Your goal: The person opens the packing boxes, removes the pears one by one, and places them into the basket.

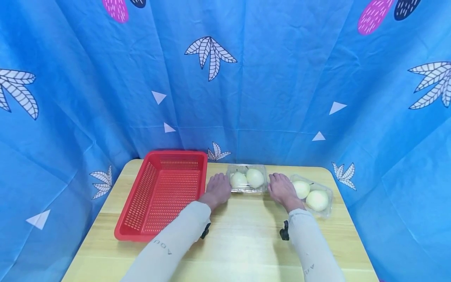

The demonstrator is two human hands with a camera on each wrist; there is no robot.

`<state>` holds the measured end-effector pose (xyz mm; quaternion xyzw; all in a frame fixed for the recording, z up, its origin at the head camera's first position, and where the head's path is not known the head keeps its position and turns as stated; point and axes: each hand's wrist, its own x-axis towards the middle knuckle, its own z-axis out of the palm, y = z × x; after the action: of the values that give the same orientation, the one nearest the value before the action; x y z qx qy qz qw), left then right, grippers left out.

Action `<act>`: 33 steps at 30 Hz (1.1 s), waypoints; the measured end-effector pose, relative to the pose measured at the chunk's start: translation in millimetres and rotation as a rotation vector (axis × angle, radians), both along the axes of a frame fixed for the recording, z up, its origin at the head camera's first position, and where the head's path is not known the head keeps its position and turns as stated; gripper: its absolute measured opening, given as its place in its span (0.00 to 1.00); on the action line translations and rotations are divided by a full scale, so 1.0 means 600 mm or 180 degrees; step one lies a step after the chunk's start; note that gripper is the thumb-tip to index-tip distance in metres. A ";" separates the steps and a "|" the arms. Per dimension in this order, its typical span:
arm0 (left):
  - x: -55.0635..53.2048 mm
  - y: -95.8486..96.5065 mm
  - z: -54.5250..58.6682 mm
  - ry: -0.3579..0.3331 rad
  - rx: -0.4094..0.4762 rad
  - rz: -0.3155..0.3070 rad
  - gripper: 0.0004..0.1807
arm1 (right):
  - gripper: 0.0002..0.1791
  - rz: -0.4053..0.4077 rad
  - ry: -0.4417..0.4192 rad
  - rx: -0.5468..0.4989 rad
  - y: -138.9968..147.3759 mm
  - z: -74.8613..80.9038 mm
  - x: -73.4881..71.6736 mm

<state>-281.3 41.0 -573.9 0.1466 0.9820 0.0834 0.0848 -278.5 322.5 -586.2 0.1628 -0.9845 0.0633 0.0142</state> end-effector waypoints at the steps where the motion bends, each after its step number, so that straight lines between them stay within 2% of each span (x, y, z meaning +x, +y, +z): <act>1: -0.001 0.001 -0.001 -0.0013 -0.0012 0.0004 0.24 | 0.27 0.0002 -0.0008 0.0015 0.000 -0.001 -0.001; 8: -0.010 0.007 -0.011 -0.0011 -0.0117 0.0137 0.21 | 0.25 0.0056 0.0017 0.0050 -0.005 -0.004 -0.002; 16: -0.011 0.014 -0.028 0.0150 -0.0399 0.0128 0.18 | 0.24 0.0044 0.0059 0.0086 -0.014 -0.015 -0.006; 21: -0.006 0.022 -0.038 0.0282 -0.0400 0.0216 0.17 | 0.22 0.0001 0.0074 0.0090 -0.017 -0.022 -0.007; 26: 0.002 0.029 -0.039 0.0383 -0.0645 0.0207 0.18 | 0.24 0.0007 0.0078 0.0027 -0.022 -0.022 -0.003; 31: 0.007 0.035 -0.039 0.0349 -0.0744 0.0259 0.21 | 0.25 0.0048 0.0128 0.0053 -0.025 -0.022 0.001; 33: 0.008 0.036 -0.040 0.0349 -0.0741 0.0298 0.21 | 0.26 0.0014 0.0050 0.0026 -0.026 -0.022 0.002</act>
<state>-276.3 62.9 -598.1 0.0941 0.9940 -0.0354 0.0436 -277.3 306.9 -599.4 0.1655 -0.9843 0.0581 0.0211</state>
